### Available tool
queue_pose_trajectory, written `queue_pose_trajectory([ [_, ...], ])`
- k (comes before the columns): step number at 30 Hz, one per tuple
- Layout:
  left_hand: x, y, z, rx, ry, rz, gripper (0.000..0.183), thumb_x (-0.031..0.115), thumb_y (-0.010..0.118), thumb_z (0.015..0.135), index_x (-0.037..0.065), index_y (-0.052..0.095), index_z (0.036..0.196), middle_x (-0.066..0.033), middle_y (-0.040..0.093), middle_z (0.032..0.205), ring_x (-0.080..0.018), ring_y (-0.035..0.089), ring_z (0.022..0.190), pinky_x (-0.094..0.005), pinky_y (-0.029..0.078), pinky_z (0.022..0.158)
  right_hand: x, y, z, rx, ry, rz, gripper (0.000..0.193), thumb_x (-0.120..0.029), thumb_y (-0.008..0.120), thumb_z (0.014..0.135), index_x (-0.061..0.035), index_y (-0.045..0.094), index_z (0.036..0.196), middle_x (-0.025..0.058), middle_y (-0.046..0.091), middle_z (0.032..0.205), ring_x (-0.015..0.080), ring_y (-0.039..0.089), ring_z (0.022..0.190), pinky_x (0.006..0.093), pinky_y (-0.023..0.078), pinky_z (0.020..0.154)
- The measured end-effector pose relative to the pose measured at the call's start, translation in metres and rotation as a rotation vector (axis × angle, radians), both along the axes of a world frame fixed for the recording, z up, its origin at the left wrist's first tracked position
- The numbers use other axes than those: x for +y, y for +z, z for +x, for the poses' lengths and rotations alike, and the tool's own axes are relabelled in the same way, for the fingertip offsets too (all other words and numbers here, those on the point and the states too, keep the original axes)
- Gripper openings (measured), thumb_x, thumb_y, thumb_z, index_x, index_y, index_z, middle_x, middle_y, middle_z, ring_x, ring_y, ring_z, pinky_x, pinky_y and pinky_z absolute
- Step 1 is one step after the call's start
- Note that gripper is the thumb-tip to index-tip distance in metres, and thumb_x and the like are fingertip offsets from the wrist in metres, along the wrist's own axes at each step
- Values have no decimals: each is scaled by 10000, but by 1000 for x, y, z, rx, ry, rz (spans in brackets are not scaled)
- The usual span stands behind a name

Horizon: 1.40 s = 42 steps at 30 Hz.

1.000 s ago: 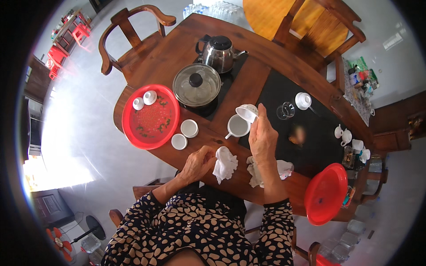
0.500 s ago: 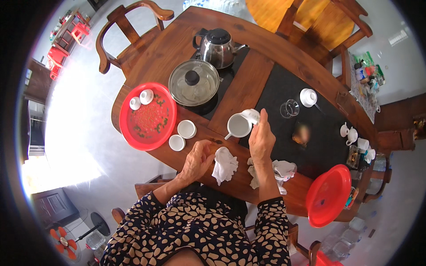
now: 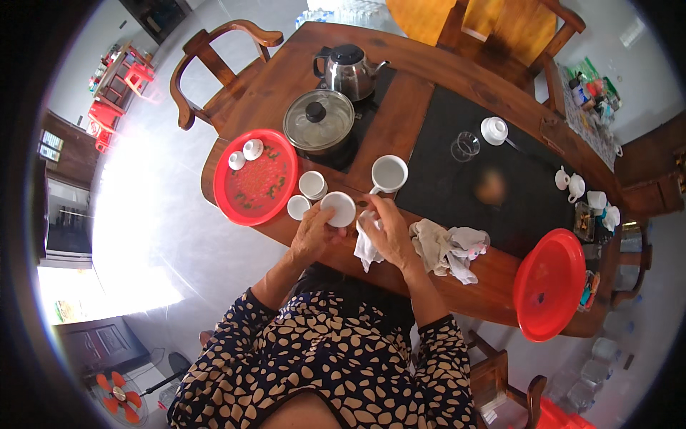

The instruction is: The person sits at a wooden table and dries several small white cups using a white cloth. They wipe each cup individually and place the dried cups onto a red plastic tray. The process is repeated for multiple cups throughout the video.

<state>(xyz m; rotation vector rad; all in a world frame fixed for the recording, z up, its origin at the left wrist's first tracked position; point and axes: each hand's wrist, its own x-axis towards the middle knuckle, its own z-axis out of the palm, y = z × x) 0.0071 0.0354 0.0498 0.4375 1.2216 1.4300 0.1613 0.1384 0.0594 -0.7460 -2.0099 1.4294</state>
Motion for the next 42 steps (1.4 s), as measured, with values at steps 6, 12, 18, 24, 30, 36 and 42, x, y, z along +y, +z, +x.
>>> queue_pose_trajectory([
  [6, -26, 9, -8, -60, 112, 4, 366, 179, 398, 926, 14, 446, 1249, -131, 598, 1043, -215, 627, 782, -274, 469, 549, -38, -72, 22, -420, 49, 669, 538, -86, 740, 668, -126, 551, 1169, 143, 474, 1187, 326, 491, 1055, 392, 476, 785],
  [12, -38, 1, -15, -376, 146, 133, 434, 311, 343, 970, 58, 420, 1314, -112, 577, 1109, -215, 605, 809, -299, 461, 607, -31, -5, 4, -10, -84, 417, 407, 26, 659, 710, -25, 576, 1105, 166, 539, 1066, 353, 565, 958, 399, 480, 839],
  [18, -31, 14, -4, -334, 119, 196, 502, 436, 318, 985, 76, 419, 1320, -71, 542, 1152, -197, 555, 969, -305, 470, 703, -40, 47, -34, -19, 89, 877, 455, -1, 701, 624, -32, 620, 1070, 105, 561, 1046, 274, 566, 882, 345, 513, 741],
  [24, -38, 18, 6, -129, 92, 229, 506, 471, 325, 988, 74, 409, 1291, -74, 487, 1185, -196, 508, 1087, -377, 479, 885, -57, 49, -35, -279, 92, 898, 293, -16, 655, 683, -27, 659, 976, 84, 596, 1013, 258, 562, 855, 345, 529, 715],
  [30, -43, 9, 9, -305, 91, 310, 503, 444, 351, 994, 73, 416, 1328, -80, 502, 1224, -206, 486, 1151, -368, 374, 1017, -62, 49, -37, -189, 182, 716, 283, -37, 662, 684, -31, 666, 966, 69, 591, 999, 248, 547, 852, 328, 512, 699],
  [36, -37, 14, 4, -379, 122, 385, 494, 424, 361, 995, 62, 412, 1328, -85, 503, 1236, -213, 484, 1168, -363, 363, 1030, -66, 45, -58, -21, -69, 878, 280, -51, 665, 680, -37, 665, 959, 48, 595, 962, 245, 539, 803, 339, 497, 673],
  [42, -37, 15, 5, -234, 95, 368, 488, 428, 350, 999, 66, 415, 1320, -75, 506, 1218, -195, 490, 1146, -350, 362, 1027, -72, 58, -50, -349, 19, 789, 296, -14, 663, 673, -27, 654, 968, 80, 607, 1014, 267, 568, 865, 347, 500, 694],
])
